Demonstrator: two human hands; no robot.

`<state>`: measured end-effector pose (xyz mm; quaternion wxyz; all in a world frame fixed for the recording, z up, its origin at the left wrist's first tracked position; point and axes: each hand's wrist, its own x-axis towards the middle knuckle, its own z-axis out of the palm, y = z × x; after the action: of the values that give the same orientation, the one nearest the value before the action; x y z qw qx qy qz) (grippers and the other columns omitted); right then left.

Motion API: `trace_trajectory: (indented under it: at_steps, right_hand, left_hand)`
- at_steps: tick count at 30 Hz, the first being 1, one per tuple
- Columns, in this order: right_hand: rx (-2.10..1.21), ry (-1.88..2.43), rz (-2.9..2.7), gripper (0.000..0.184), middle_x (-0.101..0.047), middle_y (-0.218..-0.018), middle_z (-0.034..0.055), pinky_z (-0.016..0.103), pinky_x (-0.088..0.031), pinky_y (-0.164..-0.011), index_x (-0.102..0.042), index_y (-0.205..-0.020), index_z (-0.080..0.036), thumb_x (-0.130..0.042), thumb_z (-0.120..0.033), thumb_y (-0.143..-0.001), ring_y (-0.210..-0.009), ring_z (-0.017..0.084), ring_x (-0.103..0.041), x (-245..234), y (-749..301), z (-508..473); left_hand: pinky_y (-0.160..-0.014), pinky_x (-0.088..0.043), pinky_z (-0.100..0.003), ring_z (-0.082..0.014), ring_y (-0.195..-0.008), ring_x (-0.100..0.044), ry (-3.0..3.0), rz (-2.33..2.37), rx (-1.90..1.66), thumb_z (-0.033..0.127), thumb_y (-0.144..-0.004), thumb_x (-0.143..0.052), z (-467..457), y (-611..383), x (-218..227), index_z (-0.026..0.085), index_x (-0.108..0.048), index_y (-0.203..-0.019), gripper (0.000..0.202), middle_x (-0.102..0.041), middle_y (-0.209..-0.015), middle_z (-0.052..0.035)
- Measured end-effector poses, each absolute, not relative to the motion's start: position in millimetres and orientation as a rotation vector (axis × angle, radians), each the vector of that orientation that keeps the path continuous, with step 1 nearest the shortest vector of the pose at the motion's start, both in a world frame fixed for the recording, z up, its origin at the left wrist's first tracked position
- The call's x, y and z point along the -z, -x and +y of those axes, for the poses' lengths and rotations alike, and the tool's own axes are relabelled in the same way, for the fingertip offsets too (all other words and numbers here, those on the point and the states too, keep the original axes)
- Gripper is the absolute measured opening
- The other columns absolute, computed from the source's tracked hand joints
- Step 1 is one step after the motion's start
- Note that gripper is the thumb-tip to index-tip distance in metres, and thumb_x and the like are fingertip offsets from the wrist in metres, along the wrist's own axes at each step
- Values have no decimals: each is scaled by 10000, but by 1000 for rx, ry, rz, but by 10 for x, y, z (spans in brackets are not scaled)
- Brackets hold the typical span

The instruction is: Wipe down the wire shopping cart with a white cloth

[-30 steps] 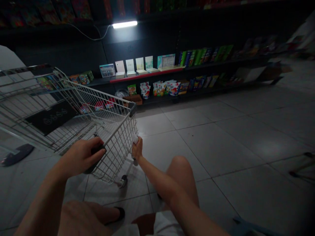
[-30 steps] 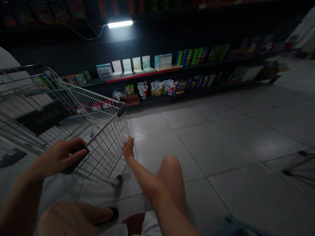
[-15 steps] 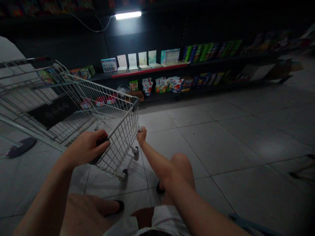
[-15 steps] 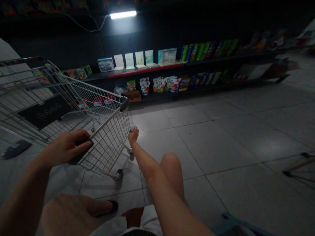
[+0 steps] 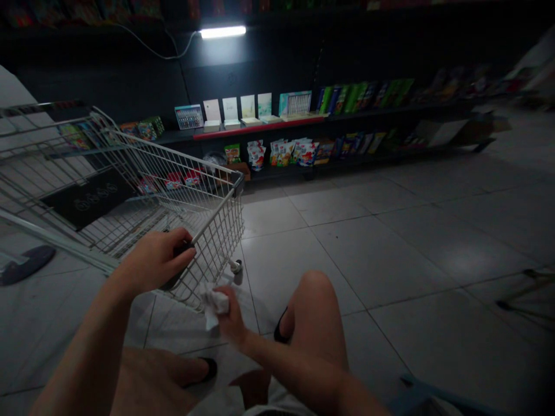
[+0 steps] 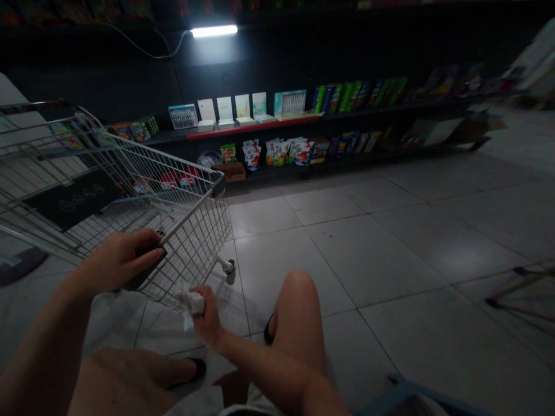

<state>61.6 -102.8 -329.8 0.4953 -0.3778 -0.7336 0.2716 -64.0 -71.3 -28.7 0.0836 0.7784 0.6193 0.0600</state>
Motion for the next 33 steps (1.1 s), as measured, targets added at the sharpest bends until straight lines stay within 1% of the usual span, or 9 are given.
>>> trace_trajectory:
  at_steps: [3,6,8,10,13,19,23,28,33]
  right_hand:
    - [-478,768,-1528,344,-573,-1223,126,379,-501,-1036,-574,-1177,-224,-373,-292,-906,-1191,221,-580,2327,-948,-445]
    - [-323,683,-1832,327,-584,-1290,87,378,-375,-1161,-634,-1144,-222,-423,-205,-895,-1307,198,-505,1475,-1119,287]
    - [-284,563,-2207,364,-634,-1234,66,369,-346,-1164,-659,-1130,-200,-469,-125,-828,-1256,195,-542,1094,-1166,787]
    - [-295,731,-2290,396,-657,-1193,98,335,-419,-1057,-645,-1147,-125,-451,-86,-805,-1163,201,-590,858,-1188,1213]
    - [-262,942,-2367,325,-692,-1108,114,300,-446,-919,-648,-1108,-88,-454,-144,-854,-1038,211,-628,691,-1193,1543]
    - [-107,926,-2582,246,-722,-1025,75,270,-408,-834,-677,-1025,-142,-492,-191,-870,-967,203,-637,666,-1159,1320]
    - [-97,903,-2582,264,-710,-1077,84,290,-408,-816,-658,-1067,-151,-496,-199,-864,-976,218,-635,719,-1170,1094]
    - [-139,777,-2651,263,-693,-1106,87,295,-396,-812,-622,-1095,-148,-475,-187,-880,-991,212,-624,695,-1113,771]
    - [-269,463,-2952,192,-691,-999,56,270,-399,-801,-643,-1008,-151,-514,-136,-866,-910,164,-612,292,-1000,530]
  left_hand:
    - [-632,-405,-312,-218,-675,-618,-2357,1947,-95,523,-884,-378,-734,594,276,178,-623,-947,427,-689,-756,-74]
    - [-649,-418,-351,-299,-791,-685,-2325,2210,102,517,-909,-341,-798,457,272,186,-626,-1048,458,-731,-859,-126]
    - [-627,-422,-368,-342,-829,-705,-2281,2337,242,490,-937,-291,-866,335,296,186,-618,-1056,461,-741,-900,-150]
    - [-603,-425,-370,-356,-828,-714,-2273,2407,284,437,-959,-256,-930,227,348,169,-605,-1047,448,-741,-901,-165]
    - [-585,-423,-361,-353,-791,-718,-2304,2498,207,431,-978,-245,-976,157,440,147,-597,-1042,456,-733,-842,-176]
    - [-543,-355,-326,-314,-727,-716,-2439,2396,175,484,-978,-324,-1043,296,496,159,-623,-953,442,-731,-772,-152]
    - [-527,-319,-325,-296,-682,-709,-2483,2351,192,490,-982,-336,-1213,459,516,178,-618,-899,429,-730,-737,-121]
    - [-534,-353,-317,-264,-634,-693,-2528,2275,85,523,-965,-375,-1501,844,606,199,-622,-837,427,-724,-709,-80]
    - [-540,-379,-304,-215,-560,-654,-2498,2216,-197,557,-915,-467,-1802,1320,656,233,-663,-761,408,-694,-628,-22]
